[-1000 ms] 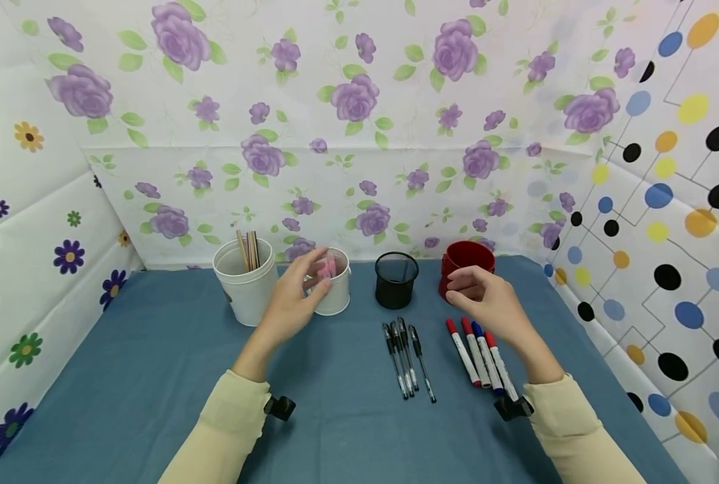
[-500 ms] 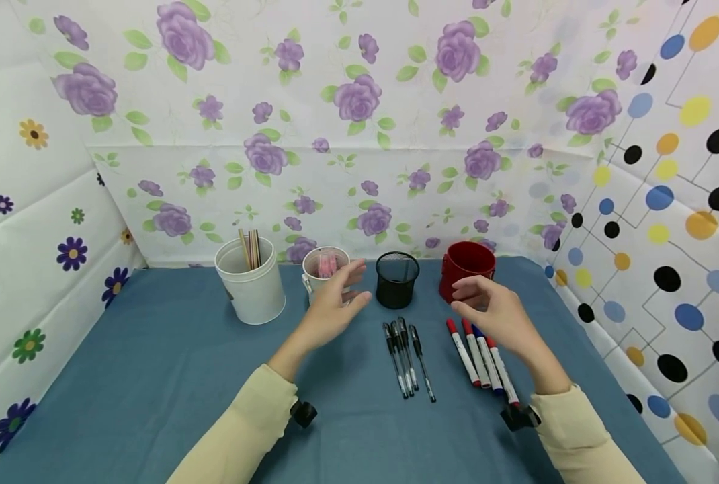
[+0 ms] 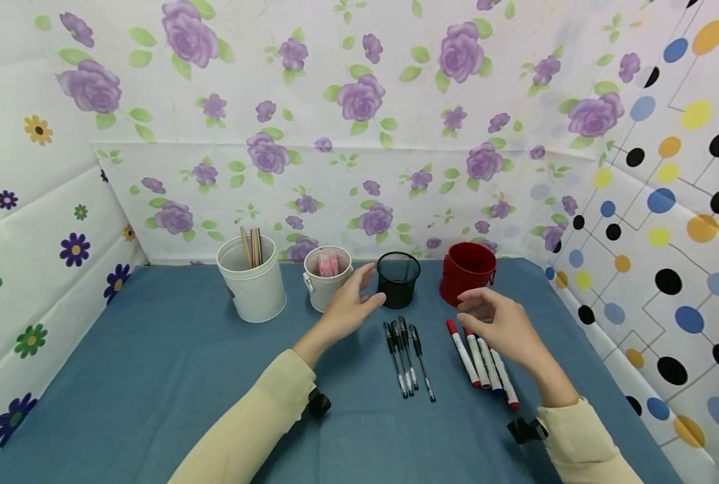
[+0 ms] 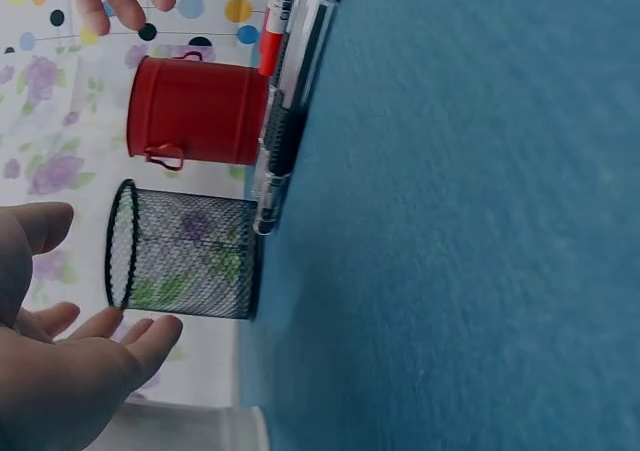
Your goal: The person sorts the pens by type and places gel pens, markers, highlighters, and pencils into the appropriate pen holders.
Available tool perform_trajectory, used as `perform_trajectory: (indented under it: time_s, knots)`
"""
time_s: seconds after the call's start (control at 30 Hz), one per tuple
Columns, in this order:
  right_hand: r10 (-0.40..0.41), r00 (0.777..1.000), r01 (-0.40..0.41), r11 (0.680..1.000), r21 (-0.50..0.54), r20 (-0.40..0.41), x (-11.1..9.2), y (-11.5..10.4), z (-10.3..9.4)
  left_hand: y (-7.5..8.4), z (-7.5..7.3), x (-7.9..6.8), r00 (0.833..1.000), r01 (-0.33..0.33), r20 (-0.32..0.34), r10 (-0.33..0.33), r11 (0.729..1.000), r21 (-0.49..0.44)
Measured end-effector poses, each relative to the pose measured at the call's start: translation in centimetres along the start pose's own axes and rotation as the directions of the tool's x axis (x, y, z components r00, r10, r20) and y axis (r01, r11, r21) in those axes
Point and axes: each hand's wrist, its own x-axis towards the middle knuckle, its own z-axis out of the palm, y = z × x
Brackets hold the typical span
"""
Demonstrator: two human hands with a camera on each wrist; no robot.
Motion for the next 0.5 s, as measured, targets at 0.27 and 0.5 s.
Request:
perform_trajectory:
  time_s: [0.27, 0.5]
  knots:
    - [0.001, 1.000, -0.001, 1.000, 0.020, 0.020, -0.2, 0.2, 0.4, -0.7, 0.4, 1.4, 0.990, 0.141, 0.000, -0.141, 0.988, -0.062]
    - [0.010, 1.000, -0.010, 1.000, -0.002, 0.022, -0.4, 0.4, 0.7, -1.9, 0.4, 2.9, 0.988, 0.153, 0.015, -0.152, 0.985, -0.080]
